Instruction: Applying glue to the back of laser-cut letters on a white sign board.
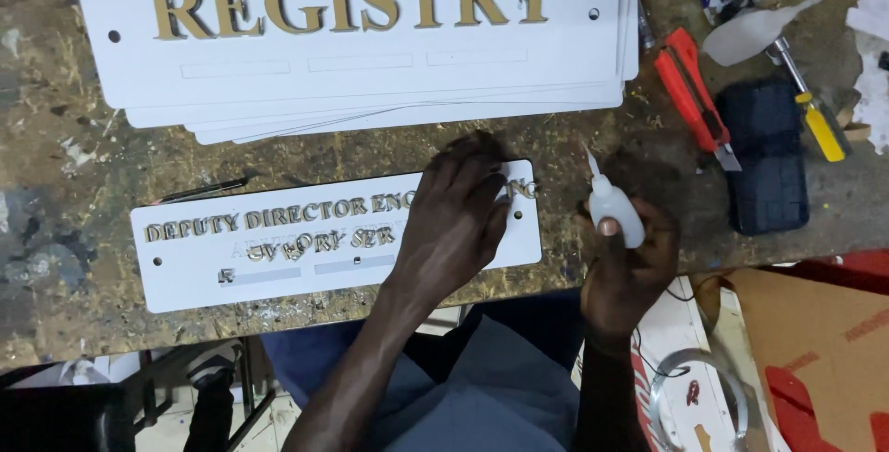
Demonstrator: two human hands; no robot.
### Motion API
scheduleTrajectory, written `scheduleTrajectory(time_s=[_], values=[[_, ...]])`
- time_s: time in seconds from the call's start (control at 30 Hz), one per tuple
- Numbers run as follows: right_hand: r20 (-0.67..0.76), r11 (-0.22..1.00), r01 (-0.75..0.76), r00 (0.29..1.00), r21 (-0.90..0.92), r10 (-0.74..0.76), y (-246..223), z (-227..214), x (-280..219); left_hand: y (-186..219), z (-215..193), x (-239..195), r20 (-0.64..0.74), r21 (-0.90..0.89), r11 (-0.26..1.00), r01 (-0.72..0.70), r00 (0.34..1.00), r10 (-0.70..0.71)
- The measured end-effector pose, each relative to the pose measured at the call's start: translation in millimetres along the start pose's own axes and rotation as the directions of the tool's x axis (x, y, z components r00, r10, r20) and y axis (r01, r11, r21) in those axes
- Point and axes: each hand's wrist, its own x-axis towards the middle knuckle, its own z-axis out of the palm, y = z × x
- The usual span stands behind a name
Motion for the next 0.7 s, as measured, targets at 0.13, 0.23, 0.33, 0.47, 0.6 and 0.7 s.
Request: scheduleTrajectory(time_s=[0.13,0.23,0.33,0.47,0.6,0.7], values=[[-0.011,0.999,0.03,0.999,0.019,-0.03,8,-5,-1,-2,9,-3,0.017,-0.003,0.999,0.036,0.999,-0.036],[-0.01,0.999,0.042,0.999,0.014,-0.042,10,-7,-1,-1,11,-3,-0.002,0.027,0.999,0.034,0.999,-0.034],[-0.007,0.999,0.051,0.999,0.011,-0.05,5,-2,-1,2,5,-1,0.031,0.045,0.998,0.041,0.999,-0.043],[0.033,0.995,0.099,0.995,-0.034,-0.098,-4,4,0,-2,5,-1,0.054,-0.006,1.0,0.02,0.998,-0.02],[0.041,0.992,0.098,0.995,-0.079,-0.095,11,-7,1,-2,-3,-7,0.064,-0.093,0.995,-0.019,0.998,0.025],[0.028,0.996,0.073,0.997,-0.054,-0.072,8,-7,8,0,-13,-11,-0.036,-0.201,0.977,-0.068,0.997,0.062]])
